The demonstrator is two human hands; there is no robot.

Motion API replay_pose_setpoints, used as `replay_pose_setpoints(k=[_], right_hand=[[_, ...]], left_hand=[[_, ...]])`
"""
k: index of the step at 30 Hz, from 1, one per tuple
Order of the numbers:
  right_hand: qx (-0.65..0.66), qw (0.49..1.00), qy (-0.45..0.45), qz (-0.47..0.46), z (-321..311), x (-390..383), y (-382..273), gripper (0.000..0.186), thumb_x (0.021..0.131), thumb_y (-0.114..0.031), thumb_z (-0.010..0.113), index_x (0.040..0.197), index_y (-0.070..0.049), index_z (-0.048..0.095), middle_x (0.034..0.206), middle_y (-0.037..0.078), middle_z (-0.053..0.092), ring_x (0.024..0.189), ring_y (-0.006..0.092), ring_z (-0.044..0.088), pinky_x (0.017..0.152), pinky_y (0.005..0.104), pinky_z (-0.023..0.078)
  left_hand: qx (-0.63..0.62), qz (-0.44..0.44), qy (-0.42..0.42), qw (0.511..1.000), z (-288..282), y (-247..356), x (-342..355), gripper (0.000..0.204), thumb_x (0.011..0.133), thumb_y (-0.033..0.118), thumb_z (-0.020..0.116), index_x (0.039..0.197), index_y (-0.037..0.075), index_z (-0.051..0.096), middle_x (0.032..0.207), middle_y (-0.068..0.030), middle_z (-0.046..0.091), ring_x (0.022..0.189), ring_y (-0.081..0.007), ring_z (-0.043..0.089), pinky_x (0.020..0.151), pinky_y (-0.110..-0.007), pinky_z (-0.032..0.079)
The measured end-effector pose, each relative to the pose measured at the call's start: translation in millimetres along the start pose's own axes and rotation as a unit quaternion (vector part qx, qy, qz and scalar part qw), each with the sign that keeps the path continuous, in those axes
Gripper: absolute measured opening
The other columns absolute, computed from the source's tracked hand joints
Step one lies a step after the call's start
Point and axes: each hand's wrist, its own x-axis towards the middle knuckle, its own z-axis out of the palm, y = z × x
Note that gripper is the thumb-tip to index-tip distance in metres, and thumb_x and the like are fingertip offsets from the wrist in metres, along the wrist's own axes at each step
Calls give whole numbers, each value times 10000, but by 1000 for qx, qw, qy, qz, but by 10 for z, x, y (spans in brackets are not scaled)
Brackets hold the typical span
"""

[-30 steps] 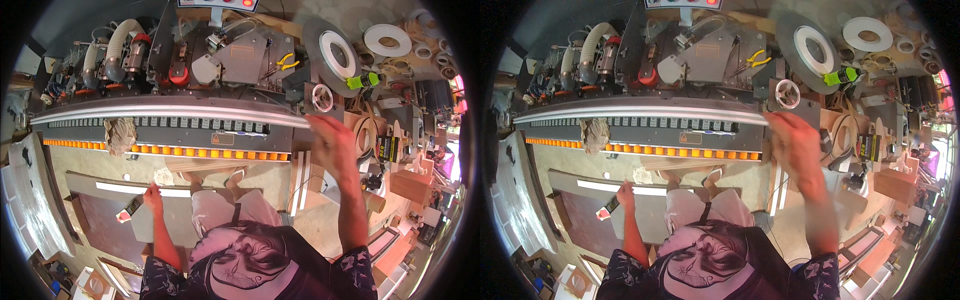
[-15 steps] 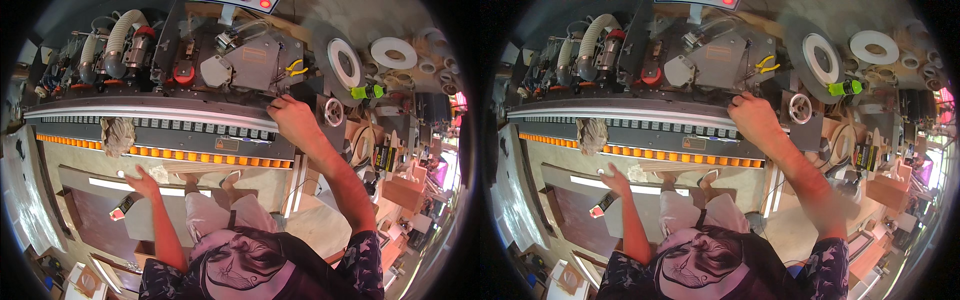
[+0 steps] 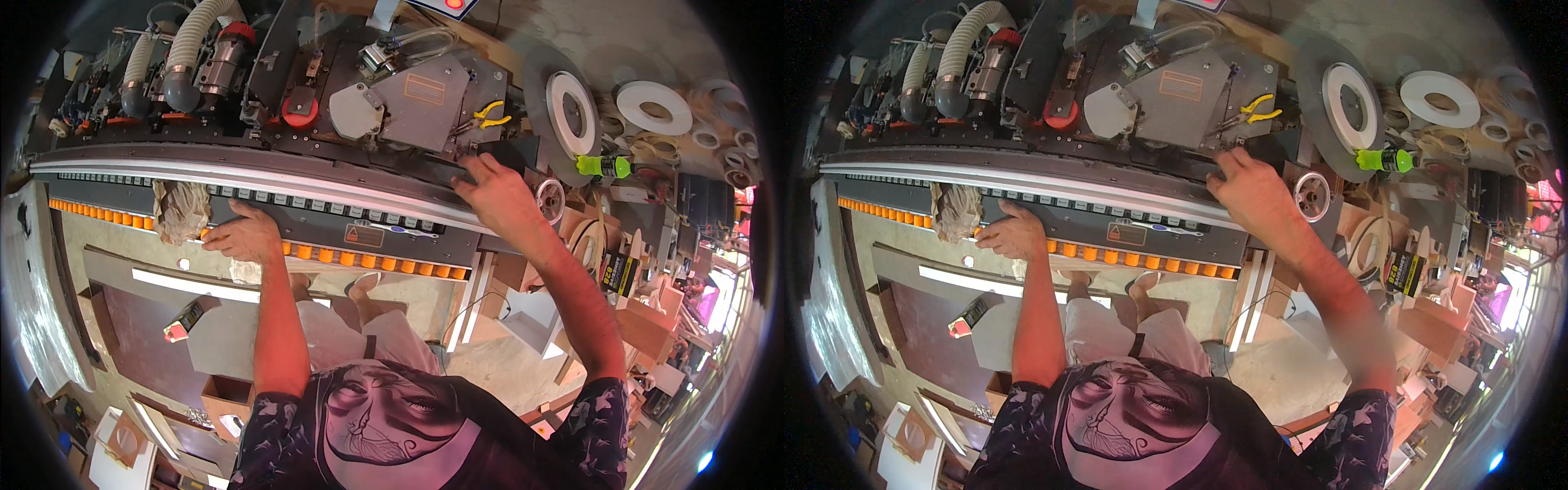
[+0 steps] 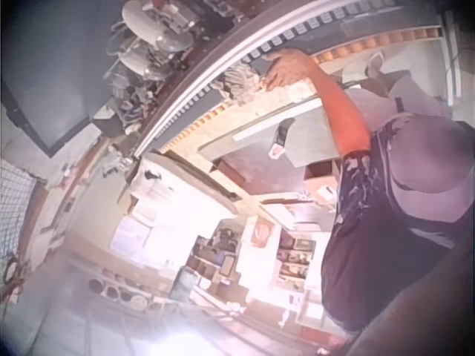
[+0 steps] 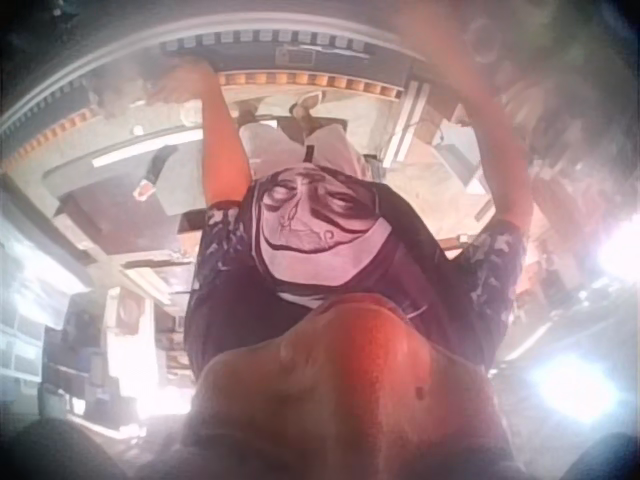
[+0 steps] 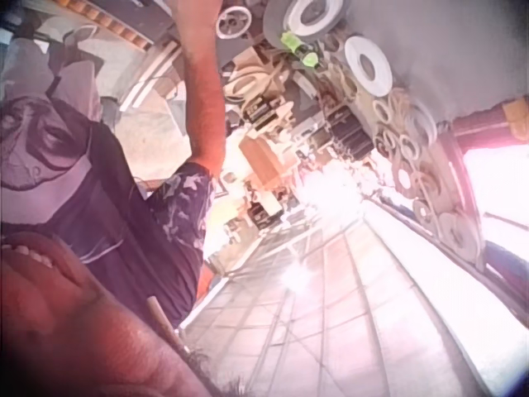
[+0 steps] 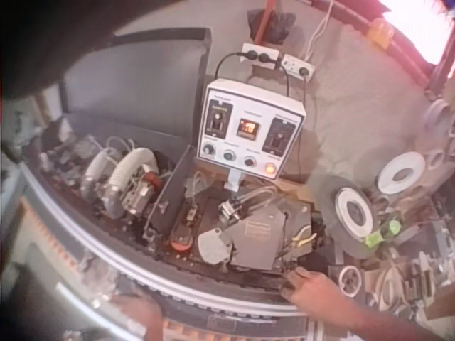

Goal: The person uses pliers to adjust components on a long industrial machine, then switches to a screwdriver to tighten or loosen screws along the machine's rail. The person repeatedly repositions tools and parts while working on the machine's surface.

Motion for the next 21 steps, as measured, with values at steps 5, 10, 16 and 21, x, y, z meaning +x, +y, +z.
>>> replay_pose_setpoints(k=[5,10,16,21], right_hand=[[74,994,-57,63,19,106,207,267,885,-122,695,1131,-135,798,1035,161,734,1058,355,713,903,460,589],[177,968,-106,145,-76,274,274,195,903,-113,689,1074,-117,781,985,167,758,966,390,725,858,491,562],[195,957,-106,187,6,305,271,189,900,-101,673,1063,-105,768,993,164,764,955,397,722,844,489,552],[221,947,-121,197,37,332,275,188,896,-100,674,1061,-100,763,984,168,768,964,403,724,853,482,551]], left_hand=[[24,-10,23,999,17,36,-3,1078,1036,681,458,1533,-248,225,1540,-476,342,1137,-517,654,875,-527,601],[28,-20,-20,999,-70,74,-20,1069,1054,657,437,1549,-253,169,1564,-497,292,1187,-517,630,899,-520,592],[26,-17,-25,999,-75,83,-25,1068,1055,646,447,1549,-255,156,1568,-500,270,1188,-514,621,874,-524,597],[26,-15,-20,999,-117,94,-34,1061,1055,645,447,1543,-255,171,1567,-496,274,1163,-497,626,858,-515,599]])
